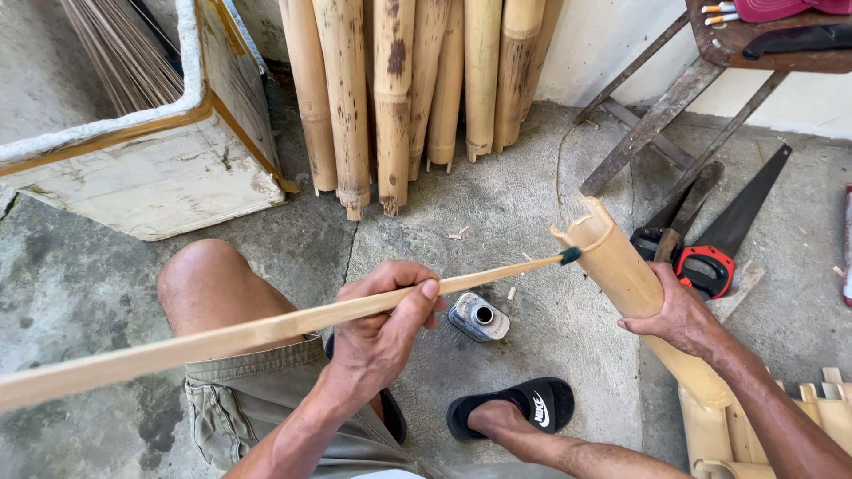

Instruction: Applying adhesive to bamboo components using a thin stick as an applicator.

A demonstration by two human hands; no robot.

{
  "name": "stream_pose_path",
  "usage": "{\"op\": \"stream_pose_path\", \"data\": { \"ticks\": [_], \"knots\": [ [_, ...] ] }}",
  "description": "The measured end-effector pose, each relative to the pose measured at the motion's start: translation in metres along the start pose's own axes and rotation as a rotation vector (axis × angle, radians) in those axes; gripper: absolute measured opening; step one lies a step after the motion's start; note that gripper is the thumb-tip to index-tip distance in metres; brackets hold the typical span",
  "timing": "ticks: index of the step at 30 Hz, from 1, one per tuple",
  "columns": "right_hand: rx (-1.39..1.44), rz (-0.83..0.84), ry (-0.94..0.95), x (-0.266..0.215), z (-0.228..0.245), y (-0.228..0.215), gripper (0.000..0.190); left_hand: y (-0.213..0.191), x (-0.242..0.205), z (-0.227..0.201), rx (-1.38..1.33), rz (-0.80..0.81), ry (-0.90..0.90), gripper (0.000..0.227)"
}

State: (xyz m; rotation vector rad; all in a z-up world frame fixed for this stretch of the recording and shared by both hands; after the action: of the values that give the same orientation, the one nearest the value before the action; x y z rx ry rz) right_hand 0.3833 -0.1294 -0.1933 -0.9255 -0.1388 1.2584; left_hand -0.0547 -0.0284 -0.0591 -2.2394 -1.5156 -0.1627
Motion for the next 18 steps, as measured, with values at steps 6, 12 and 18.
{"op": "stream_pose_path", "data": {
  "ticks": [6, 12, 18],
  "knots": [
    [-0.015, 0.012, -0.018, 0.001, -0.004, 0.002, 0.104, -0.003, 0.001, 0.000, -0.065, -0.041, -0.065, 0.011],
    [-0.034, -0.010, 0.018, -0.003, -0.001, 0.000, 0.105, -0.020, 0.011, 0.017, -0.002, -0.143, -0.091, 0.014],
    [-0.033, 0.007, -0.018, 0.000, 0.004, 0.002, 0.104, -0.018, 0.015, 0.004, -0.136, -0.116, -0.062, 0.011]
  ]
}}
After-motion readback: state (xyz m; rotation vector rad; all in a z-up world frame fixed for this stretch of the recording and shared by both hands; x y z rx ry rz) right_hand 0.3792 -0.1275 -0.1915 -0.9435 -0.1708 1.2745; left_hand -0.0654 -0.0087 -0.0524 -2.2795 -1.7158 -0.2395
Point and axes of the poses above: each hand's wrist, its own x-axis towards the middle knuckle, its own y-axis out of the palm, z = x × y, the point moved 4 cm from there along x, towards the middle knuckle, and after that the axes turned 14 degrees about x, right-handed, at the moved point
